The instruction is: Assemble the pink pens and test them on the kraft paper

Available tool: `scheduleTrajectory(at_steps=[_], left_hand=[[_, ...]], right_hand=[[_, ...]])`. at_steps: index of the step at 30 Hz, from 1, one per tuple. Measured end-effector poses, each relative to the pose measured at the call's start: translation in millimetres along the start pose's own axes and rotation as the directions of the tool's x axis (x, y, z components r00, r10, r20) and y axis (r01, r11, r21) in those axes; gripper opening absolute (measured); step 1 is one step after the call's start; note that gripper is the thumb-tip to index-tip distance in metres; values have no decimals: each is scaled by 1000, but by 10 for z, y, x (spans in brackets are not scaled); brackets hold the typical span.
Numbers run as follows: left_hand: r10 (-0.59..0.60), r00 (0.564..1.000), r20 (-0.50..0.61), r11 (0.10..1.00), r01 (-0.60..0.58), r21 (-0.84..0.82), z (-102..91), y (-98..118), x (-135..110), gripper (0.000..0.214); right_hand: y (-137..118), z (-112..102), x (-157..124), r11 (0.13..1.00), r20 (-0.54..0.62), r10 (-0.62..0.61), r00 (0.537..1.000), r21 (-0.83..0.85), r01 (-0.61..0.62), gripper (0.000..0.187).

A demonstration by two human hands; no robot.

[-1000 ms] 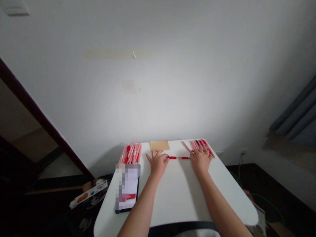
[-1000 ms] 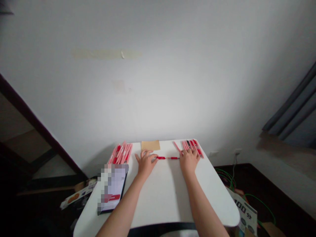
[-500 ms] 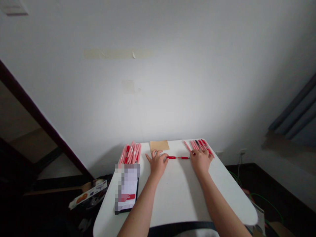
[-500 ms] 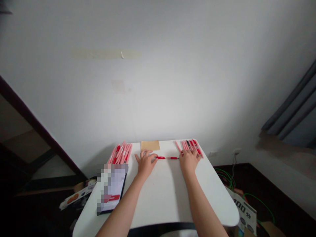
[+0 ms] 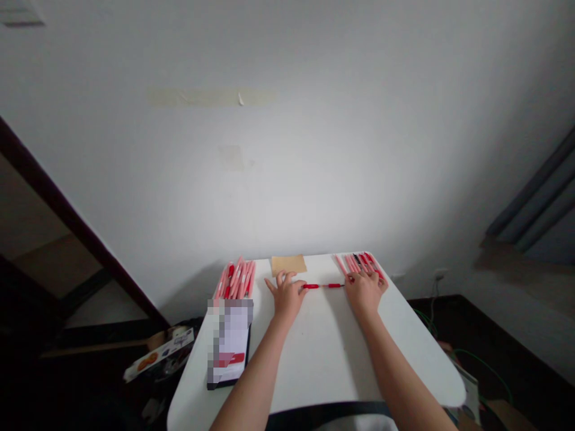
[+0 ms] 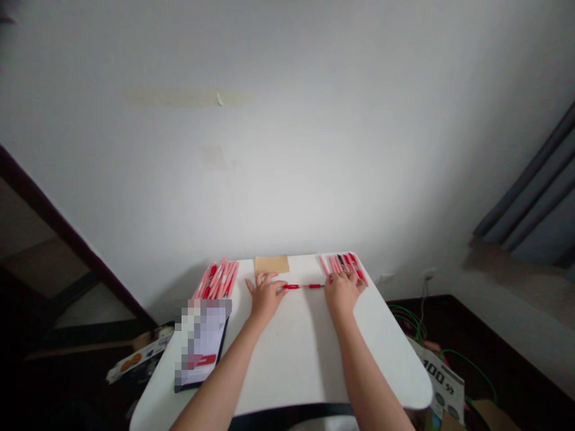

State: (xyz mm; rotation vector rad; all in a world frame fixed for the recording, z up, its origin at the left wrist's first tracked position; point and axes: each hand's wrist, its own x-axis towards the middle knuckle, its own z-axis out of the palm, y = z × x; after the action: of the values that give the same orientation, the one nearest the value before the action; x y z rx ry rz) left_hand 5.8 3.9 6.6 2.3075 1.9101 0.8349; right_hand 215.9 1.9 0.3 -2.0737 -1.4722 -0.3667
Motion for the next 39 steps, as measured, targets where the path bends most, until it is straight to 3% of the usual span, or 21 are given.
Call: scheduleTrajectory(at_steps=[9,19,32,39], left_hand=[[21,1000,6,999,-21,46,16,50,31,16],[24,999,23,997,-26,73,-2,132,94,17],[-86,996,32,996,86,-1,140,204,315,15],[-66,998,-8,997,66,-37,272,305,476,16]], right_hand=[[22,11,31,999,-82,32,996,7,-32,31],[-29,-85,-22,996,-61,79,995,-38,-82,31],[-33,-80,-22,992,-32,113,993,-45,-114,28],[-19,-51,-5,995,-37,100,994,-14,-101,27]])
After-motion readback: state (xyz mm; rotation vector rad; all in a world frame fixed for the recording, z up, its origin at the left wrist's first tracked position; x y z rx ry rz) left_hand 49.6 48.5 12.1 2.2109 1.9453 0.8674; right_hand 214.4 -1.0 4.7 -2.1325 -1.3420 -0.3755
